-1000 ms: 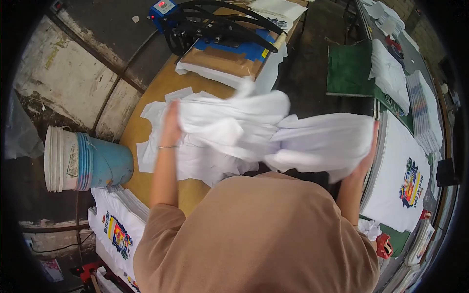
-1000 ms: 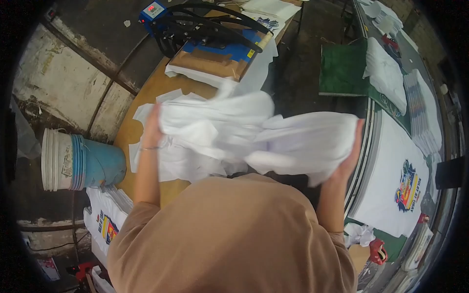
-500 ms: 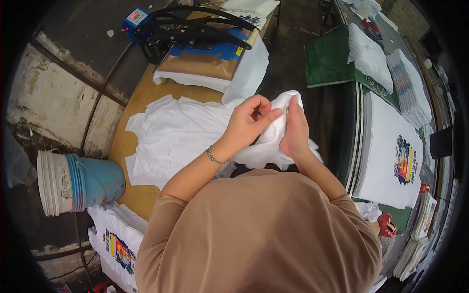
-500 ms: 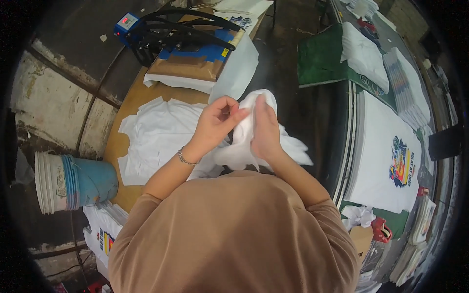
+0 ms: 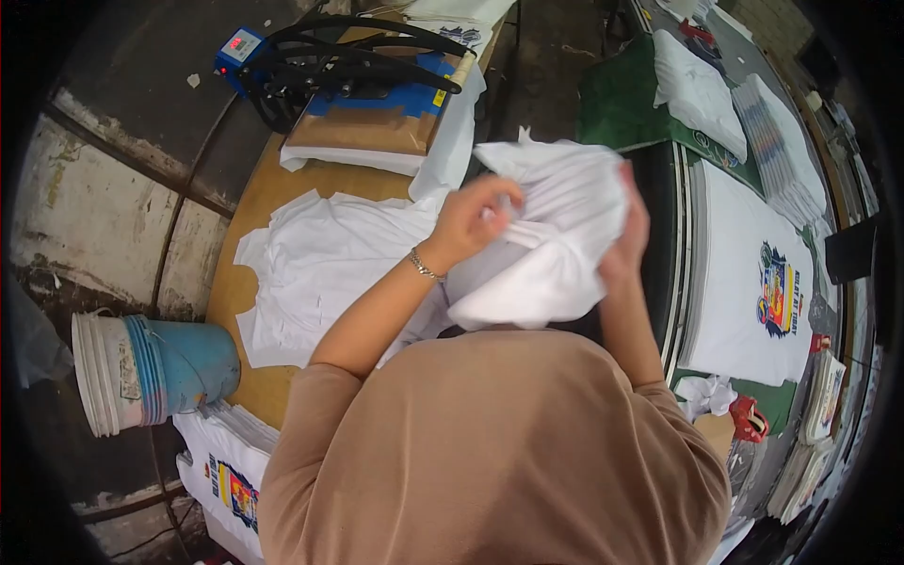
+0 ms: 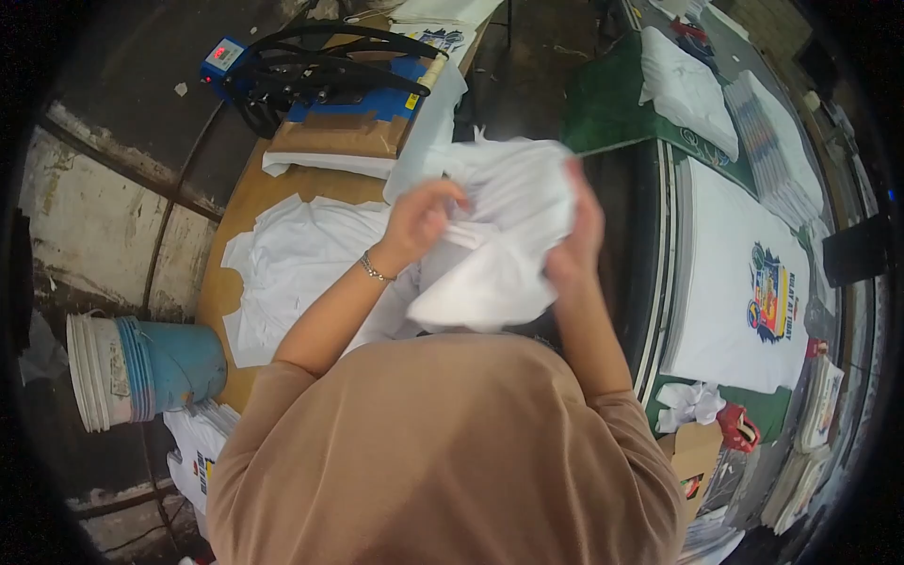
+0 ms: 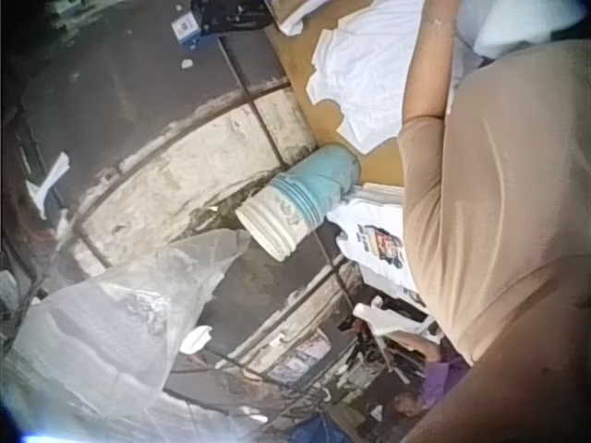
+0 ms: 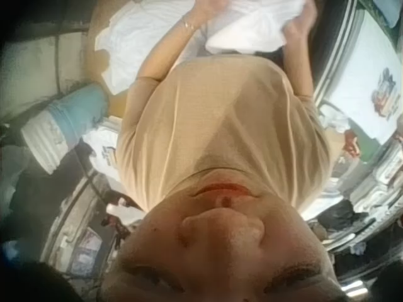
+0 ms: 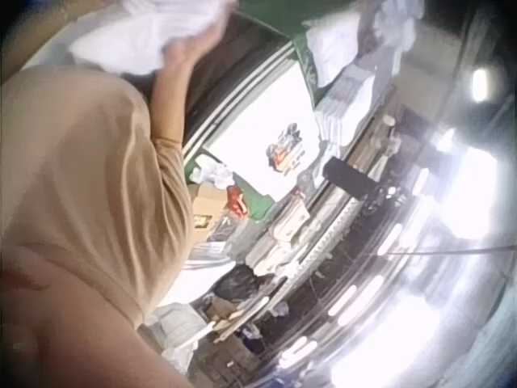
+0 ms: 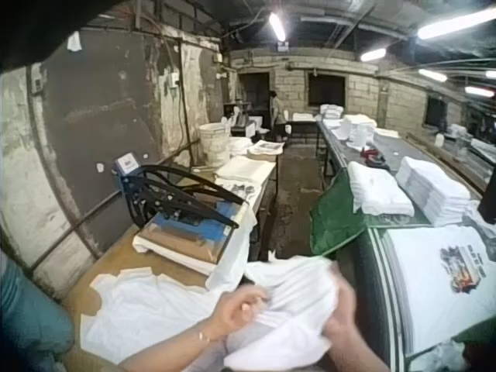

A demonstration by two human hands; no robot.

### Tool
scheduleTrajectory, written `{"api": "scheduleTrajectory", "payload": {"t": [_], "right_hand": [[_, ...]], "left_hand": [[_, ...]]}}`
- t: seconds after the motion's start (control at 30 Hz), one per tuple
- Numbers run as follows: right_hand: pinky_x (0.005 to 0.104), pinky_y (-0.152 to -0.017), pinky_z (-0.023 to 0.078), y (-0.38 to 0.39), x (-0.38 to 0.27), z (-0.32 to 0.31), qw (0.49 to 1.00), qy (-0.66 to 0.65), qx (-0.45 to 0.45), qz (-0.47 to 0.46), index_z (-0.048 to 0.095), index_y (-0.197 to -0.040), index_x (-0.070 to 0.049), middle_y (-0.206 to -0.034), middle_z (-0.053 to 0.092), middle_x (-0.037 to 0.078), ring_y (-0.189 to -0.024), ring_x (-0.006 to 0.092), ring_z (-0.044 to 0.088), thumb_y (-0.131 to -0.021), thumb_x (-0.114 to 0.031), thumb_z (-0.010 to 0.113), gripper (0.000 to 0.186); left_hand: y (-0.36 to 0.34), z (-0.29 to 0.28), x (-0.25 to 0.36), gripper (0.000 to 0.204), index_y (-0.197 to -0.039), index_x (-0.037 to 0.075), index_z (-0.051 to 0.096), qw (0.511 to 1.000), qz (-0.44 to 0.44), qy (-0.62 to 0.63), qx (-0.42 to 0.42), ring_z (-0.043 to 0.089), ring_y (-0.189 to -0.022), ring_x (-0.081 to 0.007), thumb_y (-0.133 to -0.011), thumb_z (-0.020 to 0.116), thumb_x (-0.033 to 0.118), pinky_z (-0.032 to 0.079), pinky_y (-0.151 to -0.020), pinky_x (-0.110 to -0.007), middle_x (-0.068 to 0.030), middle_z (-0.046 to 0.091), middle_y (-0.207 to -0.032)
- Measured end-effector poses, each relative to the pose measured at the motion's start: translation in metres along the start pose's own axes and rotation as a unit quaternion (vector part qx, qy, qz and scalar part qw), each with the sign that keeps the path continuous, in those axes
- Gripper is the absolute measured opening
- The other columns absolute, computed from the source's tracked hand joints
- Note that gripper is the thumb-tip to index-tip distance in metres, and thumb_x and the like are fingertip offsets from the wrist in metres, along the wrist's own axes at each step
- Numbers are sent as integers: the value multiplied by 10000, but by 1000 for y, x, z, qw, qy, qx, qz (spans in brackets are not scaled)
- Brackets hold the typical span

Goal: Operating a heat press to print designs onto white t-shirts.

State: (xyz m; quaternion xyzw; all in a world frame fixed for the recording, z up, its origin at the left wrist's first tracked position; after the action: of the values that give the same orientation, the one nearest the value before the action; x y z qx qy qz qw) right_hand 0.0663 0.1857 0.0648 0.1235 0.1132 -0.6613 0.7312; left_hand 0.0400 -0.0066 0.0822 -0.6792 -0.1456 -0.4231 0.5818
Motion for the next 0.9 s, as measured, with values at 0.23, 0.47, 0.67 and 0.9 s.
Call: {"api": "scheduleTrajectory", "payload": {"t": [0.23, 0.47, 0.67, 0.9], "right_hand": [[428, -1073, 294, 41, -247, -47, 957, 94, -150, -229, 478, -1224, 47, -1269, 512, 181, -1216, 295, 453, -979, -259, 379, 404], [400, -998, 397, 29, -250, -47, 957, 147, -43, -247, 525, -1182, 10, -1185, 580, 132, -1107, 262, 544, -967, -251, 429, 351], [397, -929, 451, 22, -139, -37, 977, 127, 10, -169, 547, -1149, -15, -1109, 614, 110, -1026, 250, 588, -941, -273, 494, 336], [357, -810, 492, 23, 4, -4, 958, 246, 119, -91, 477, -1179, -44, -1033, 585, 62, -908, 175, 596, -907, -231, 565, 342]], "left_hand": [[178, -42, -58, 302, -937, 127, 657, 706, -168, -506, -466, 609, -613, -303, -829, 615, 405, 483, -558, -371, -97, 648, -746], [153, -46, -54, 470, -1202, 43, 528, 891, -438, -77, -97, 579, -851, -176, -927, 493, 423, 462, -724, -320, -131, 603, -1102], [96, -256, 28, 540, -1211, -21, 533, 787, -417, -445, 89, 400, -1257, -308, -918, 456, 426, 353, -1009, -389, -240, 477, -1294], [31, -189, 50, 298, -1009, 12, 579, 852, -241, -437, 157, 600, -895, -231, -897, 576, 288, 467, -790, -338, -138, 628, -969]]}}
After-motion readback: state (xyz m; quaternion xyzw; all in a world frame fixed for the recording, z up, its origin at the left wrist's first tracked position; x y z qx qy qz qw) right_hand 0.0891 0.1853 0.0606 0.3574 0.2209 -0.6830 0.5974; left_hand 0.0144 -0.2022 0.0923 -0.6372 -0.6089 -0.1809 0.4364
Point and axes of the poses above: each hand's wrist, its own y-axis away from the middle knuckle, its own z-axis out of the palm, x = y × z, the point moved 7 cm from there along -y, towards the middle knuckle
